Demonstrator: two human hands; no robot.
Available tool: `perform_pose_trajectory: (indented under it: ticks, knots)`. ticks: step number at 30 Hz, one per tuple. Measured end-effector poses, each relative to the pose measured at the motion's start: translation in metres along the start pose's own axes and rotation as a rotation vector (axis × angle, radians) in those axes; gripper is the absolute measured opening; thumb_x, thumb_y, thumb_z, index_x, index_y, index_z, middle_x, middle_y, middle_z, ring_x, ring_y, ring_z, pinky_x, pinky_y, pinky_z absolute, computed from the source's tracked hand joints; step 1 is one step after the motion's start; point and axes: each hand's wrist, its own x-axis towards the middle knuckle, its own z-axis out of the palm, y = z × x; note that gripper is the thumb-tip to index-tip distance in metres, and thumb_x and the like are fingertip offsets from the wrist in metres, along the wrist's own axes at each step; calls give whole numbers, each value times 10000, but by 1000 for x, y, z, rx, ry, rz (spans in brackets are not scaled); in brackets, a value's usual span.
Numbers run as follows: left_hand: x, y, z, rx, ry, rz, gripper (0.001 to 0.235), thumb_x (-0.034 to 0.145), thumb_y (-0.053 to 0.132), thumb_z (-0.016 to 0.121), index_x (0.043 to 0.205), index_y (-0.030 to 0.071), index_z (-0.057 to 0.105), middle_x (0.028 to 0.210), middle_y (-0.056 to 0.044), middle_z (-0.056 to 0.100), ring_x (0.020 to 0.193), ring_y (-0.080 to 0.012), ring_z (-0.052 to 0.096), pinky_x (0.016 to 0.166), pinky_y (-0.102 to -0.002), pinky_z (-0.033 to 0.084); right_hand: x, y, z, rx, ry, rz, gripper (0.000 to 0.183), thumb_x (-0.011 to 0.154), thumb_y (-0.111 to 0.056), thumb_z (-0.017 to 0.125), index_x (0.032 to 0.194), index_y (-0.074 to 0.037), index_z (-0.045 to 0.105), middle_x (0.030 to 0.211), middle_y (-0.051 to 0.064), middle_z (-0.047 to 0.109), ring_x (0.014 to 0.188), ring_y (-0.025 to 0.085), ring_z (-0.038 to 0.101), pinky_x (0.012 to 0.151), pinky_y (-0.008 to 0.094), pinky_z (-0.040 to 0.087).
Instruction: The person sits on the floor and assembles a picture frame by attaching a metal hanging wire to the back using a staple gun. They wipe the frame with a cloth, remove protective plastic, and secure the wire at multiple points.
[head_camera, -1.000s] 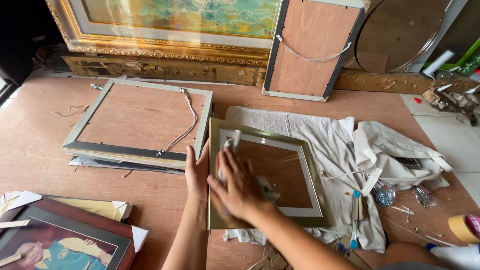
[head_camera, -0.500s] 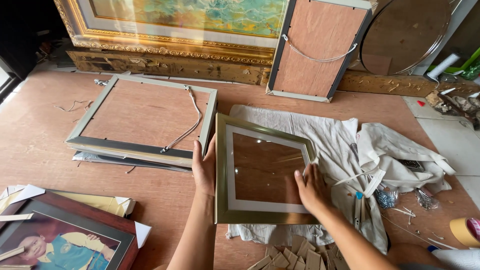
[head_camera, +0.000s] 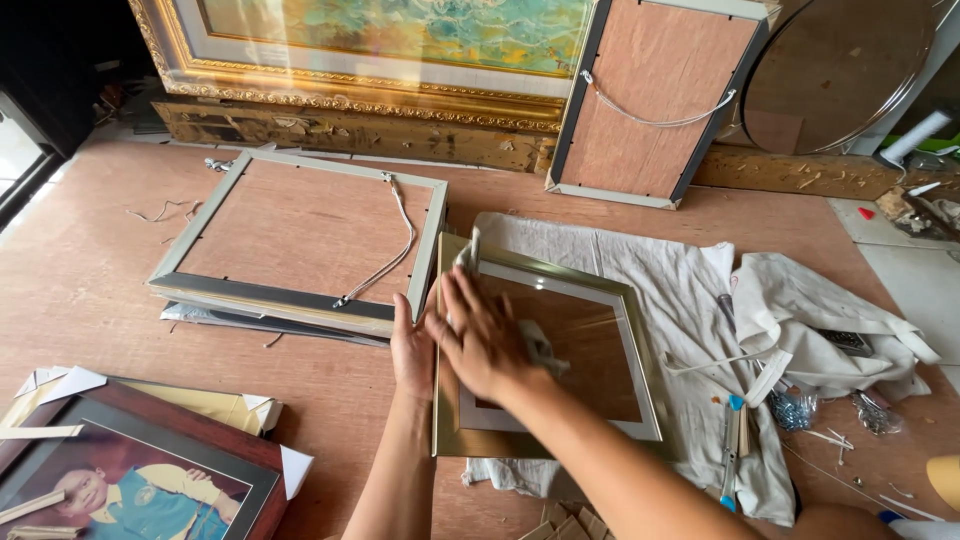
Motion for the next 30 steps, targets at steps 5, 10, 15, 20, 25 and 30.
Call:
perform_pose_trajectory:
  ticks: [5, 10, 15, 20, 25, 30]
  knots:
    - [24, 9, -22, 28, -24, 30, 929, 1049, 802, 446, 1696, 142, 536, 1621, -164, 641, 1492, -365, 614, 1292, -545, 438, 19, 6, -10, 31, 29, -6, 789, 1195, -603, 253, 1795, -92, 290, 1858, 243, 253, 1709, 443, 252, 1282, 771, 218]
    - [19, -3, -39, 18, -51, 47, 965, 1061, 820, 393, 1730, 132, 494, 1659, -199, 602, 1532, -380, 568, 1299, -558, 415, -53, -8, 4, 34, 159, -263, 769, 1195, -548, 345, 1734, -2, 394, 1795, 342, 325, 1648, 534, 315, 1261, 741, 259]
    - [-7, 1, 0, 36, -26, 5, 1024, 1012, 834, 367, 1793, 171, 386, 1751, -136, 501, 1591, -349, 487, 1347, -551, 345, -89, -17, 9, 72, 53, -305, 893, 1159, -673, 242, 1756, -17, 346, 1846, 301, 216, 1675, 502, 238, 1263, 727, 219]
    - [-5, 6, 2, 81, 14, 15, 1031, 1001, 843, 407, 1784, 172, 385, 1732, -189, 518, 1585, -386, 507, 1332, -580, 367, -7, -2, -3, 10, 69, -167, 848, 1176, -620, 309, 1749, 4, 339, 1792, 343, 313, 1645, 508, 341, 1259, 716, 283]
    - [-31, 19, 71, 197, 53, -21, 991, 998, 836, 397, 1787, 238, 388, 1794, -120, 463, 1642, -351, 444, 1346, -542, 334, 30, 38, -11, 86, -55, 136, 907, 1158, -697, 174, 1818, -74, 170, 1893, 204, 155, 1745, 371, 177, 1321, 711, 163]
    - [-56, 20, 110, 229, 117, -68, 921, 993, 790, 428, 1781, 314, 404, 1809, -42, 469, 1640, -307, 468, 1341, -503, 344, -8, 97, -25, 0, -1, 349, 837, 1190, -642, 274, 1801, -71, 258, 1881, 194, 221, 1740, 352, 218, 1323, 714, 197]
